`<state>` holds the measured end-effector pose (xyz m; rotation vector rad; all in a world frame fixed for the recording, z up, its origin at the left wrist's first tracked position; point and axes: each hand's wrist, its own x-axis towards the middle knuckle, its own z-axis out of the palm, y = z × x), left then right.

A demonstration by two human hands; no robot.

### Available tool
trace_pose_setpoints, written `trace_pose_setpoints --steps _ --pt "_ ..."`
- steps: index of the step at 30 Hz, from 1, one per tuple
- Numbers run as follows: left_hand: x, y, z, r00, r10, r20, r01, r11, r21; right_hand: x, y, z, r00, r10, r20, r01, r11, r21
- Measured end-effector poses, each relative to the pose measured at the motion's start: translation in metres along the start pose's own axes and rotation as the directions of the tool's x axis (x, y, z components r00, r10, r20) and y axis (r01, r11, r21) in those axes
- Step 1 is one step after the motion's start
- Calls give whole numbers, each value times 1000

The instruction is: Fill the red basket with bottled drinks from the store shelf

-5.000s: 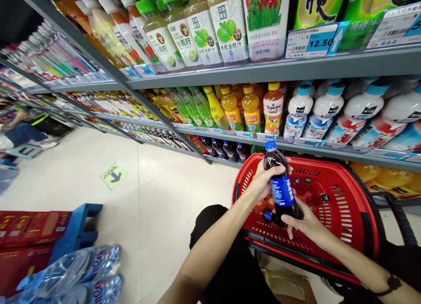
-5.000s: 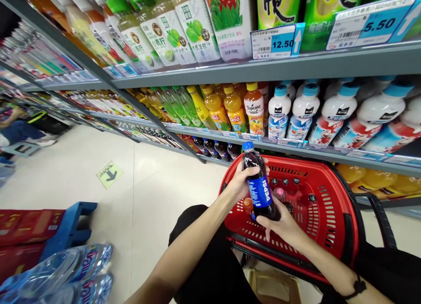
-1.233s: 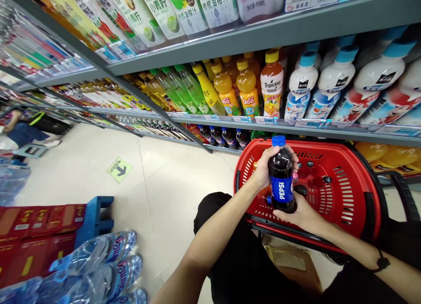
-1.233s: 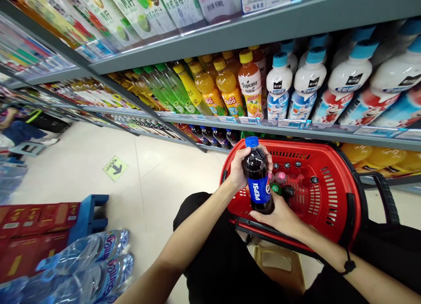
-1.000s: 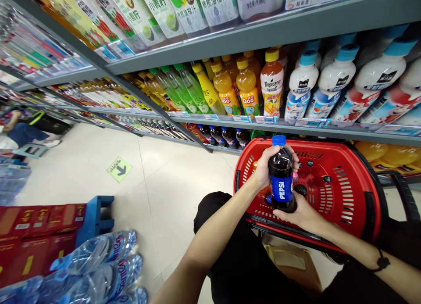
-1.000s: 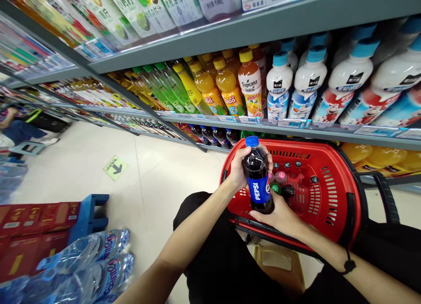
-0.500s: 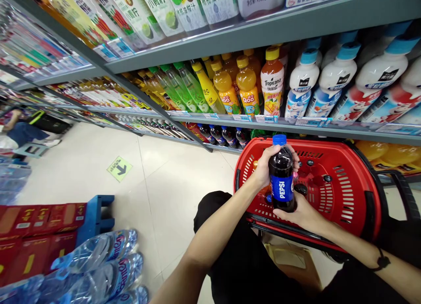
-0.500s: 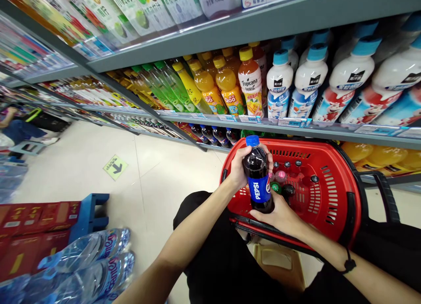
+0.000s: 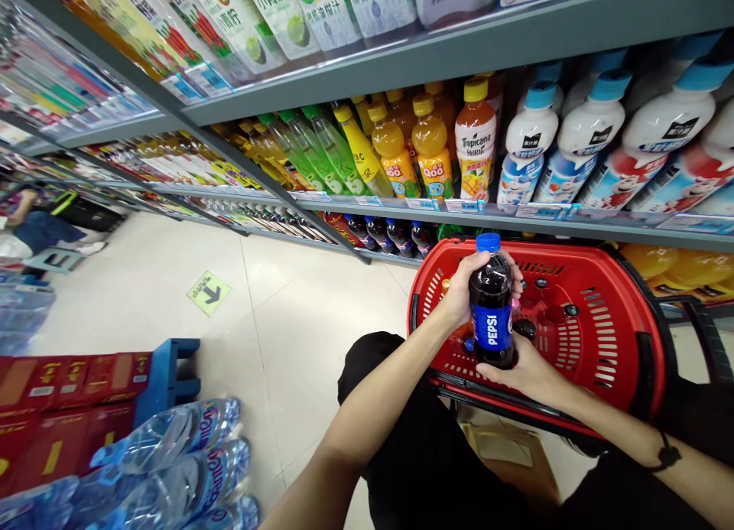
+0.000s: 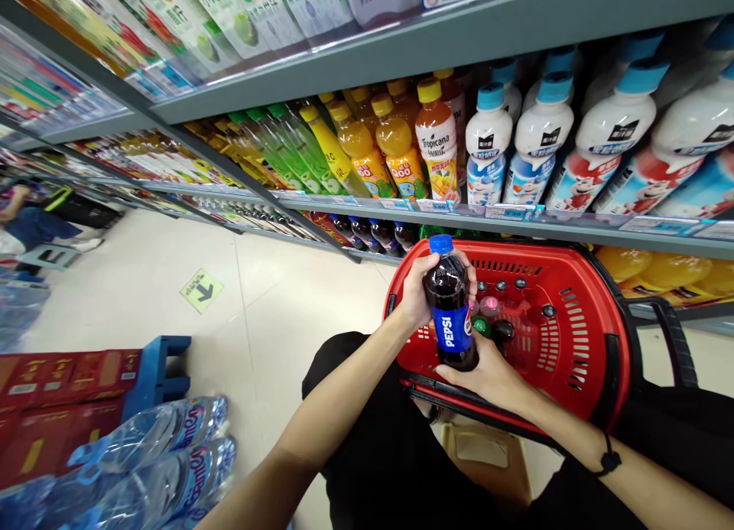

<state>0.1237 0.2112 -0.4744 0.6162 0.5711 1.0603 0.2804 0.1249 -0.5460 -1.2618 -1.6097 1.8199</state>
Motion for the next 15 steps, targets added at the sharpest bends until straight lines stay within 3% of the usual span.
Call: trace_pose_setpoints --steps 15 --pt "0 0 0 1000 -10 -24 11 1000 16 -1 1 0 1000 12 1 -12 1000 -5"
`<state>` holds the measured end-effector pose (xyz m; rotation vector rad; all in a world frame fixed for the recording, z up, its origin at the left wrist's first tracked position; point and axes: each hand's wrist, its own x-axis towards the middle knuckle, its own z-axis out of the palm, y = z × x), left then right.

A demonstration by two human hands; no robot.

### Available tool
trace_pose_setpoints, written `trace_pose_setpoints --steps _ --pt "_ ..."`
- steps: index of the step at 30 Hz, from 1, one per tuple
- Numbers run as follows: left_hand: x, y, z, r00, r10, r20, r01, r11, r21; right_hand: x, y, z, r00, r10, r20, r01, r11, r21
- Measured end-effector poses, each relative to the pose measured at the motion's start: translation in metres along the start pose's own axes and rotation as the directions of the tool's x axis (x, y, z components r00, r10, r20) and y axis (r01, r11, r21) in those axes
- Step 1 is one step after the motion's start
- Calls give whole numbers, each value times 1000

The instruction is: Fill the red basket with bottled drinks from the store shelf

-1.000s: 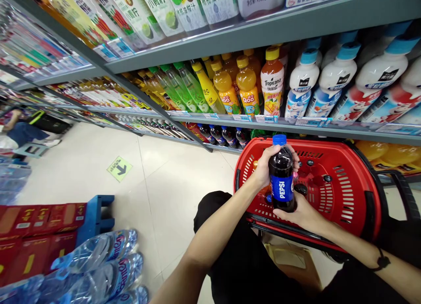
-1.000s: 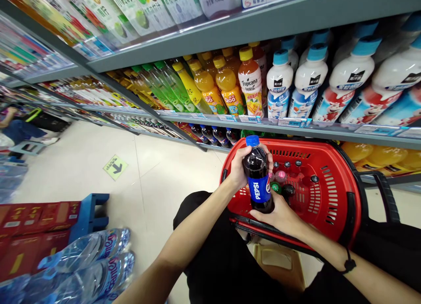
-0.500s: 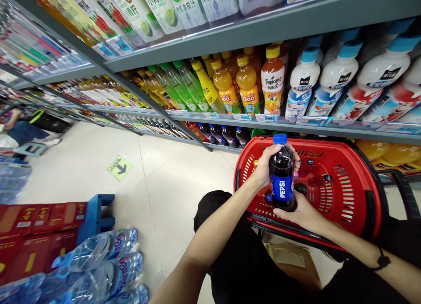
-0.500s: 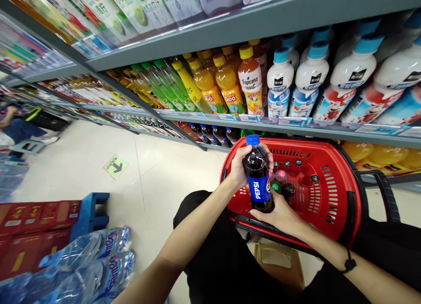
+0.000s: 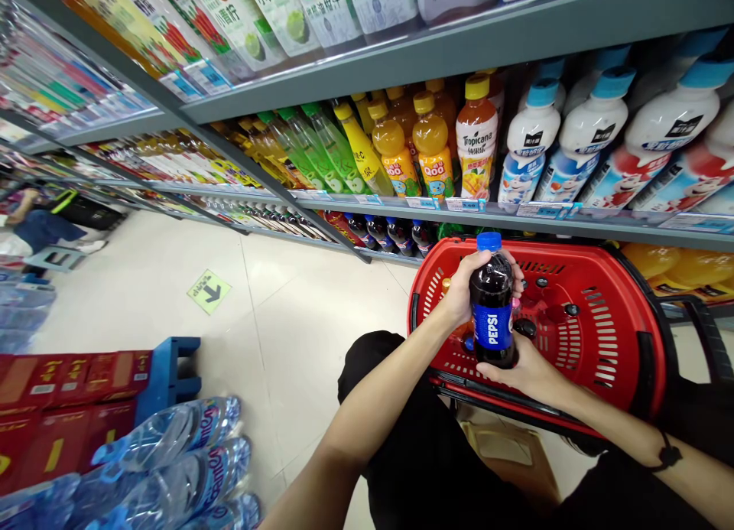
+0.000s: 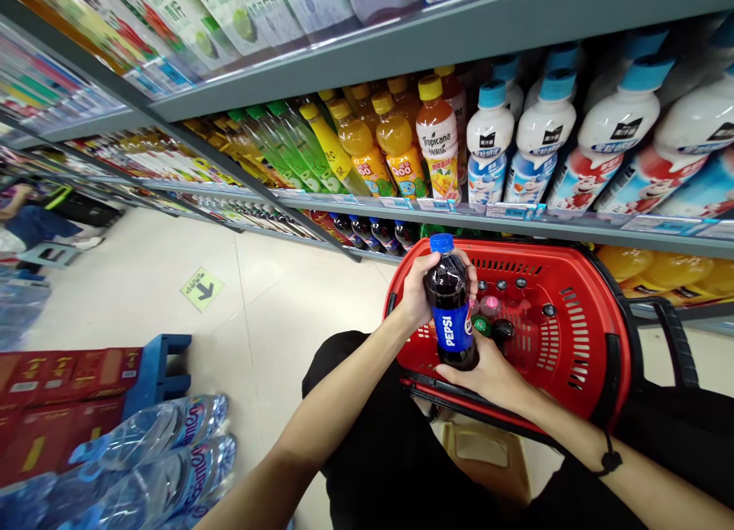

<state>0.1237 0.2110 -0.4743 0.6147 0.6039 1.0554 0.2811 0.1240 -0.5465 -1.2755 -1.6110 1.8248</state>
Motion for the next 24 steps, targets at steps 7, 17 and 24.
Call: trace_pose_setpoints --steps 7,17,24 --pt "3 5 -2 998 60 -17 -60 998 -6 3 -3 -5 1000 -29 6 29 999 -30" --pt "5 14 -2 947 223 -232 -216 975 54 11 3 -6 976 -131 -173 90 970 -226" --pt "12 20 -12 963 213 -164 -196 974 113 12 -1 -15 969 -136 -206 84 966 -244"
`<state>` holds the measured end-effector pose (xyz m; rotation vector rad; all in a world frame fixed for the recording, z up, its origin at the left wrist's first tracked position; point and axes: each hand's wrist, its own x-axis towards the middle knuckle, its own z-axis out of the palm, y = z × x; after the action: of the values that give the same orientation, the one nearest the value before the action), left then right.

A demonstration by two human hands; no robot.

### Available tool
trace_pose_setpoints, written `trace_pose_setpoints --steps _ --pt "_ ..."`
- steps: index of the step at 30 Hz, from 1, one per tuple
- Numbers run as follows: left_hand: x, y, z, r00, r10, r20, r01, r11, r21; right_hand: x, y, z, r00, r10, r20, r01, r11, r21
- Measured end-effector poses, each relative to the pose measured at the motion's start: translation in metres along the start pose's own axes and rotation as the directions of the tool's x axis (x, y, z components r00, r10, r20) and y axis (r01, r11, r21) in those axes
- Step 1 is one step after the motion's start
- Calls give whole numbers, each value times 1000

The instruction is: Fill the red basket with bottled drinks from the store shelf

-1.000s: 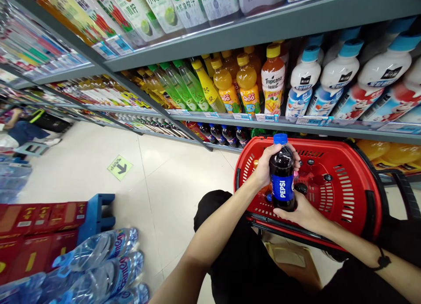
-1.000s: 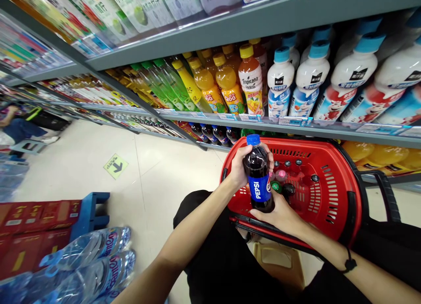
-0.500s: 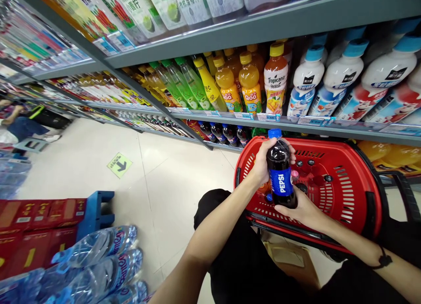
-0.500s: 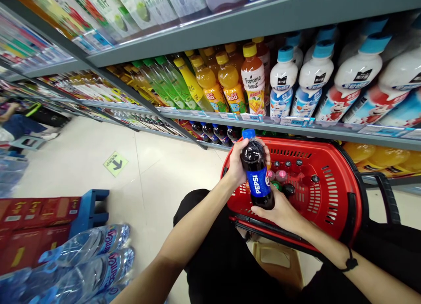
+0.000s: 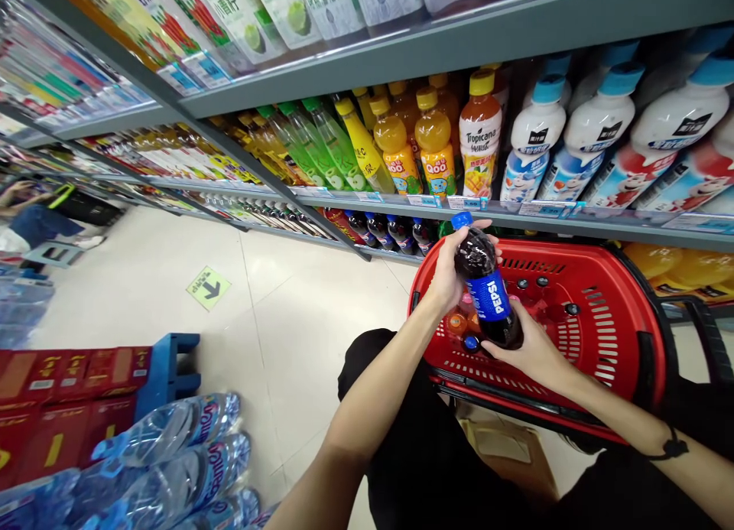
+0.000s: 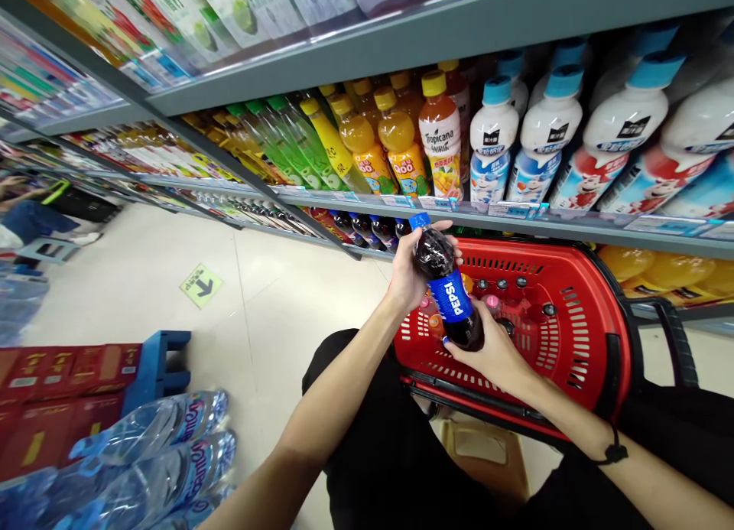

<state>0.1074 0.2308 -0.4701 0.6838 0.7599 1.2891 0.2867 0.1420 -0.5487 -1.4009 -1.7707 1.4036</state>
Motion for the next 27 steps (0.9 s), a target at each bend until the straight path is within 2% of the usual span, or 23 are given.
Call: trace_pose_setpoints --steps 2,4,8,10,11,14,17,19,21,24,27 --pt "0 5 -1 994 17 107 -31 991 132 1 0 -2 1000 -8 6 7 999 41" --pt "0 12 -4 983 43 178 -102 935 339 1 1 -4 1000 -14 28 12 998 66" --pt "-3 32 -17 974 24 226 -188 643 742 1 10 -9 996 57 62 -58 998 18" --pt "-4 39 -28 972 -37 230 -177 525 832 1 14 -14 991 102 81 -99 994 -40" --pt "-4 41 -33 972 -64 227 -165 500 850 2 16 -16 989 108 96 -102 993 -65" --pt "-6 39 -43 977 -66 205 -142 517 844 4 17 -27 986 65 151 -48 992 -117" --pt "-8 30 -42 985 36 168 -160 543 824 11 11 -46 979 32 204 20 967 -252" --pt "-7 21 -37 985 92 146 -173 534 828 18 5 -64 965 57 255 66 891 -449" --pt "-7 8 -31 982 126 142 -187 510 840 26 1 -85 947 147 286 81 752 -654" --pt "-7 -17 -18 979 139 151 -200 478 855 38 -2 -115 932 303 201 -15 585 -811" --pt "-10 -49 -4 988 70 139 -156 455 877 44 -6 -134 930 355 99 -120 544 -830"
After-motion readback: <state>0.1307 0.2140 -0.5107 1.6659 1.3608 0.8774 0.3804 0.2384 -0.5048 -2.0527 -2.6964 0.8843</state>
